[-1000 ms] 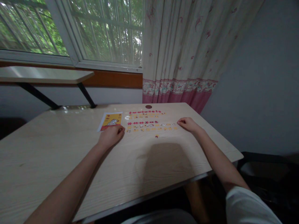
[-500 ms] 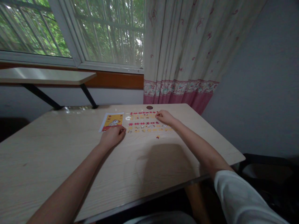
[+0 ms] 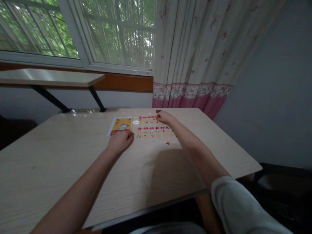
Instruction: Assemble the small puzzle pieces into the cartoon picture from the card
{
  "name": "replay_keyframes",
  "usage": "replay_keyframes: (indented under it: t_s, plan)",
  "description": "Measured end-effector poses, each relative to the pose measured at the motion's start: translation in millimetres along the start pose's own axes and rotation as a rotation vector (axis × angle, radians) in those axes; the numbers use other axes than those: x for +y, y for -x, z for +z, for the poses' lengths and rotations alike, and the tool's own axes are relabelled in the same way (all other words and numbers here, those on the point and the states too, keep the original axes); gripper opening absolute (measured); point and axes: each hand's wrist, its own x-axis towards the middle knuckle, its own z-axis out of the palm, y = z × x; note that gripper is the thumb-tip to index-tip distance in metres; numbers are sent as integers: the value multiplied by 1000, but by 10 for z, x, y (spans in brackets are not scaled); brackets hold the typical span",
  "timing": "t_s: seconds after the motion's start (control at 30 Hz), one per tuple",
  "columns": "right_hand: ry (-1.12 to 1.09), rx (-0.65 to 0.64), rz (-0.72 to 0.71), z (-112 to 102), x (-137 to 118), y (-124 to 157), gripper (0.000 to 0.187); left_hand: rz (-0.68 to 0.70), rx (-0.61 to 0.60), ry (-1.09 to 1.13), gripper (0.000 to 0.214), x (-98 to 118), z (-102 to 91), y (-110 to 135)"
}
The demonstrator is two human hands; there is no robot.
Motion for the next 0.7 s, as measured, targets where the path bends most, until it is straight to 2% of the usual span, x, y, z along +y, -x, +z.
replay_keyframes:
  t_s: [0.17, 0.37, 0.43, 0.53, 0.6, 0.7]
  plan:
    - [-60, -18, 23, -12, -48, 0, 14, -22, -2, 4, 34, 13, -7, 7]
    - [-198, 92, -5, -37, -123, 212, 21, -60, 64, 65, 34, 23, -34, 3]
    - [-291, 140, -35, -39, -177, 378, 24, -49, 76, 139, 33, 55, -25, -6]
    - [-636, 175, -107, -9, -271, 751, 19, 1, 61, 331, 31, 189, 27, -4]
    - [-860, 141, -84, 37, -331, 1052, 20, 42, 34, 510, 31, 341, 76, 19]
    - [-1044, 106, -2, 123, -413, 1457, 29, 61, -12, 727, 29, 606, 136, 88]
